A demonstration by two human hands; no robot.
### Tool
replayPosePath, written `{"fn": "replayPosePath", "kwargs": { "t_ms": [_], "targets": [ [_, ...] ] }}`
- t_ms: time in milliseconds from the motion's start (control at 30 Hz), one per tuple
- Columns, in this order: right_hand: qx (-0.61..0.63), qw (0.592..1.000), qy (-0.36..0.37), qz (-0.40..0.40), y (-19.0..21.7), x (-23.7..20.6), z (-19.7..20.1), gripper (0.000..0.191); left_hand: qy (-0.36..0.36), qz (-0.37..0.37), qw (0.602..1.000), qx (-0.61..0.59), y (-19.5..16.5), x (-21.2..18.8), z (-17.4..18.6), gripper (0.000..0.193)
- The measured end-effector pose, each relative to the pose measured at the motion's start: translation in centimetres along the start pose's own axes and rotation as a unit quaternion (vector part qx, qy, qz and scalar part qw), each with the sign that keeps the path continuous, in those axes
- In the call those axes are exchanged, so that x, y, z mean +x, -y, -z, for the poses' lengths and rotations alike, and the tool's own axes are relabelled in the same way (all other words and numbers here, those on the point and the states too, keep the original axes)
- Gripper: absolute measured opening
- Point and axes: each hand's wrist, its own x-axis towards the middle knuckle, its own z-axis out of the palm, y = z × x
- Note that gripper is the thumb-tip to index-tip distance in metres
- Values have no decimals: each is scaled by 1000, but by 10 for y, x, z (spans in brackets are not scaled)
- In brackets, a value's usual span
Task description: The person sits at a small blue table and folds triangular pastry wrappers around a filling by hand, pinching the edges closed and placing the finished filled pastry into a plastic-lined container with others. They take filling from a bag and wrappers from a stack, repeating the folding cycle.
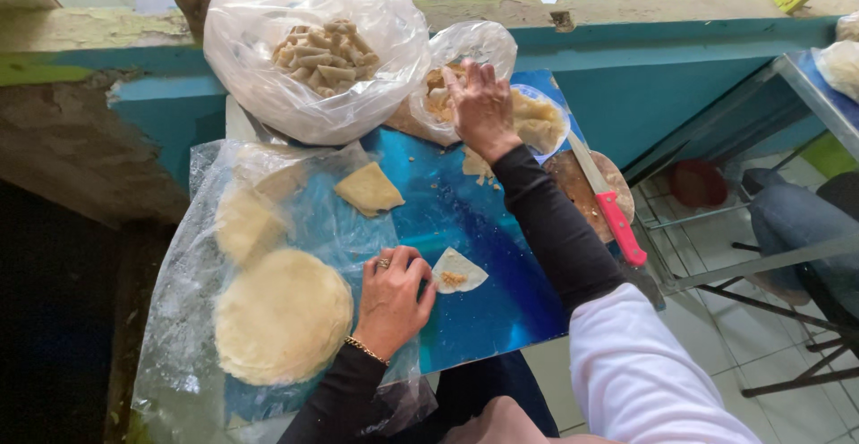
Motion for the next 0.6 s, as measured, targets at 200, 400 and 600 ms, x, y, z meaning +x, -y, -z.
{"fn": "replayPosePath", "kwargs": {
  "t_ms": [200,400,600],
  "targets": [
    [245,956,158,-38,37,-97,127,18,-30,25,999,8,0,0,-2,20],
    [294,898,228,-234,75,-168,186,21,-18,40,998,40,-2,-2,-10,17],
    [332,868,236,-284,82,-173,177,13,-25,48,998,2,1,-2,-14,12]
  ]
}}
